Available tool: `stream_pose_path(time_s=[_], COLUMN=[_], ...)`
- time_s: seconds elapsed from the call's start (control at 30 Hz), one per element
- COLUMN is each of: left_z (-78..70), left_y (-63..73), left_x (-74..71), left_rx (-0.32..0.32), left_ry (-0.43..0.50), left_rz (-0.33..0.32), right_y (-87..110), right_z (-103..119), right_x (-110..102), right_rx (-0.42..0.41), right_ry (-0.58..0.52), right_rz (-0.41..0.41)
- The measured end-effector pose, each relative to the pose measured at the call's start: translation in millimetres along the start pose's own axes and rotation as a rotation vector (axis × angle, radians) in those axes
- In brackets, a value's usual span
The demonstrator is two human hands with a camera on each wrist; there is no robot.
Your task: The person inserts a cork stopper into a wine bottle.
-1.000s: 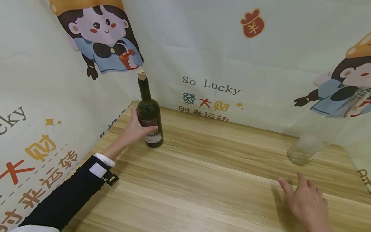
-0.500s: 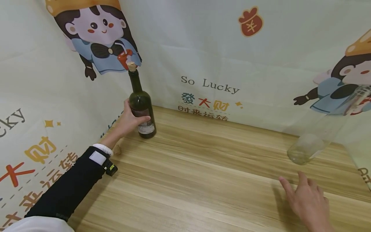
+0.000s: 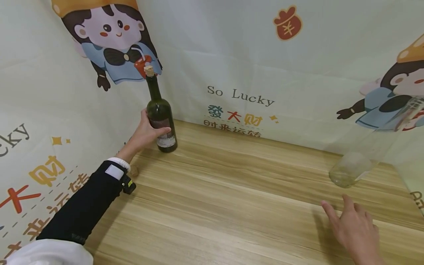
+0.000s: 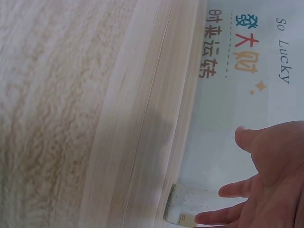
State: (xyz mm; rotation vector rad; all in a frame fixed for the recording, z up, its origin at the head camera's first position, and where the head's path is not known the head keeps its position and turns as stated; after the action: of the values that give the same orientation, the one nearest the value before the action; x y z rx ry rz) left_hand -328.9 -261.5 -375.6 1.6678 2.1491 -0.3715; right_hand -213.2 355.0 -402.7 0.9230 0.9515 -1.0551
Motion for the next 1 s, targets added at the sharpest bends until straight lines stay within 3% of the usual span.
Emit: stream_pose_path(time_s=[0.5, 1.0], left_z=[1.5, -0.7], left_y=[-6.7, -6.4], left_x=[-0.4, 0.1], left_rx=[-0.004, -0.005], left_ry=[0.031, 0.030], left_rz=[0.018, 0.018], right_y=[1.3, 1.7], right_z=[1.1, 0.8], right_x=[-1.5, -2.0], right_rx=[-0.020, -0.014], right_ry=[0.009, 0.007], right_rz=[-0.049, -0.031])
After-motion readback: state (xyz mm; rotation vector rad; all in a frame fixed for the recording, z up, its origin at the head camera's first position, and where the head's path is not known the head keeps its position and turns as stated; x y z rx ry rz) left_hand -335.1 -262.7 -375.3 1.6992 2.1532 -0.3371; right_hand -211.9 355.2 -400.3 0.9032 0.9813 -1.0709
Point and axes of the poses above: each hand's wrist, its own y-axis away from the middle knuckle, its own x-axis out of the palm, z = x × y, the point moved 5 cm from there along -y, towards the middle knuckle, and after that the axes turned 12 degrees about -x, right-handed, at the moved point
